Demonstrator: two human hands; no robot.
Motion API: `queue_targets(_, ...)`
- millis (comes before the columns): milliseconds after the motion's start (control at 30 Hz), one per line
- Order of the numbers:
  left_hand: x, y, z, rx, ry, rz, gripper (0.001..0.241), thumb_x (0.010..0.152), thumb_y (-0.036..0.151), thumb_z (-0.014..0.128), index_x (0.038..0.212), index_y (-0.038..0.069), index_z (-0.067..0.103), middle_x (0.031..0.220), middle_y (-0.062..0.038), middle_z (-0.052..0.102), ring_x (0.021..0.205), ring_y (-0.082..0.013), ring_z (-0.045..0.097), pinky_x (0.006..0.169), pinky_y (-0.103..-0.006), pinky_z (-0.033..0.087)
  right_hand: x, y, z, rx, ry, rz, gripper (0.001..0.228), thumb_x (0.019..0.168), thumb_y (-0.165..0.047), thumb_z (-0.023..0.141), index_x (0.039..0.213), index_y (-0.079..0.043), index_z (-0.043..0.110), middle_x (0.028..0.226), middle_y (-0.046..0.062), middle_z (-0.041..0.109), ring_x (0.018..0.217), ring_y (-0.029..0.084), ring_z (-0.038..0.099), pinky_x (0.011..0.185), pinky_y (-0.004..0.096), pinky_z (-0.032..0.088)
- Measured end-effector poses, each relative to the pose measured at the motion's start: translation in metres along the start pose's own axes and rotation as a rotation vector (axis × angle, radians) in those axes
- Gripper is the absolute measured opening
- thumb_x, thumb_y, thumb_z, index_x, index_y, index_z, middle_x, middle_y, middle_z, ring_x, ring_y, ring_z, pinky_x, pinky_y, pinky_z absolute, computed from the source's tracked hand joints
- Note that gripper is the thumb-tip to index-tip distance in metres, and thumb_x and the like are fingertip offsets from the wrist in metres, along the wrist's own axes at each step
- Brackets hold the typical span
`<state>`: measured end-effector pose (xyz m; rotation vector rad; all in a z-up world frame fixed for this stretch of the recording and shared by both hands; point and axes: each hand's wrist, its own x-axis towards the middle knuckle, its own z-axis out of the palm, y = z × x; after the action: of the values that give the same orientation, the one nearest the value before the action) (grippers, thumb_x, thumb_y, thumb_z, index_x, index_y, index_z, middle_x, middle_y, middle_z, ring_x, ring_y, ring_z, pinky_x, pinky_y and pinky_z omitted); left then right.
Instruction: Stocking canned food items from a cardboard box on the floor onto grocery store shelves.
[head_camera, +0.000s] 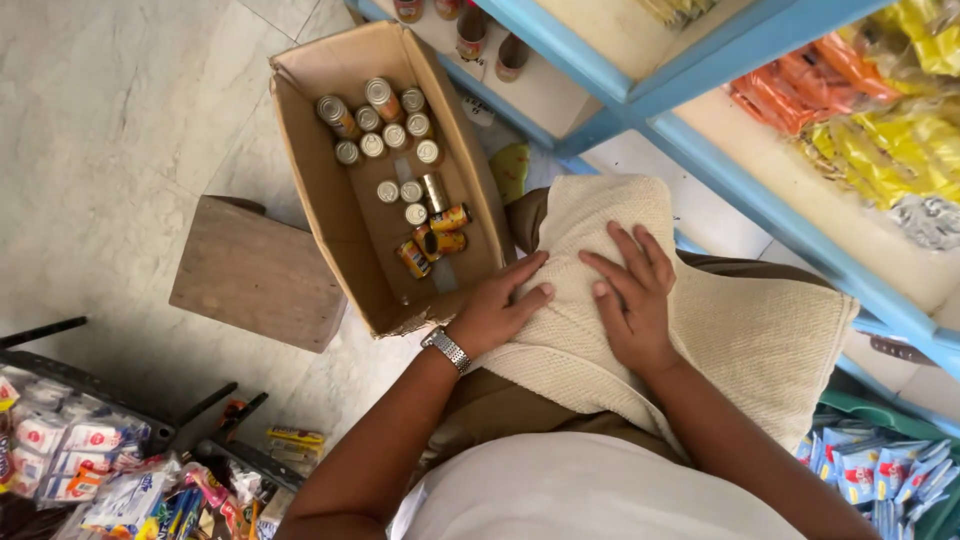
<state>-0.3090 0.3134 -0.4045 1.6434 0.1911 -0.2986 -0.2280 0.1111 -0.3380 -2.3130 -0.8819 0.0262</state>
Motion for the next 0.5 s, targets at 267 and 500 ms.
queue_targets(267,-0.026,-0.024,-0.008,-0.322,-0.27,-0.22,0.084,0.098,0.049,0.062,0.162,0.008,0.026,0.165,-0.014,0.036,0.151,-0.0233,0.034,0.121,-0.0346,0.028,-0.014,0.009,-0.006,0.035,0.016,0.06,0.031,0.103,-0.018,0.056,0.129,-0.016,0.072,0.158,0.01,0.051,0.151,0.033,0.033,0.126,0.046,0.019)
queue_targets(500,-0.062,0.022,-0.031,0.031,-0.098,0.156,0.069,0.081,0.014,0.077,0.146,0.013,0.053,0.153,-0.015,0.043,0.145,-0.0297,0.037,0.116,-0.0406,0.034,-0.025,0.019,-0.01,-0.045,-0.028,0.094,0.029,0.097,-0.014,0.062,0.124,-0.018,0.073,0.156,0.008,0.051,0.146,0.033,0.033,0.122,0.047,0.017)
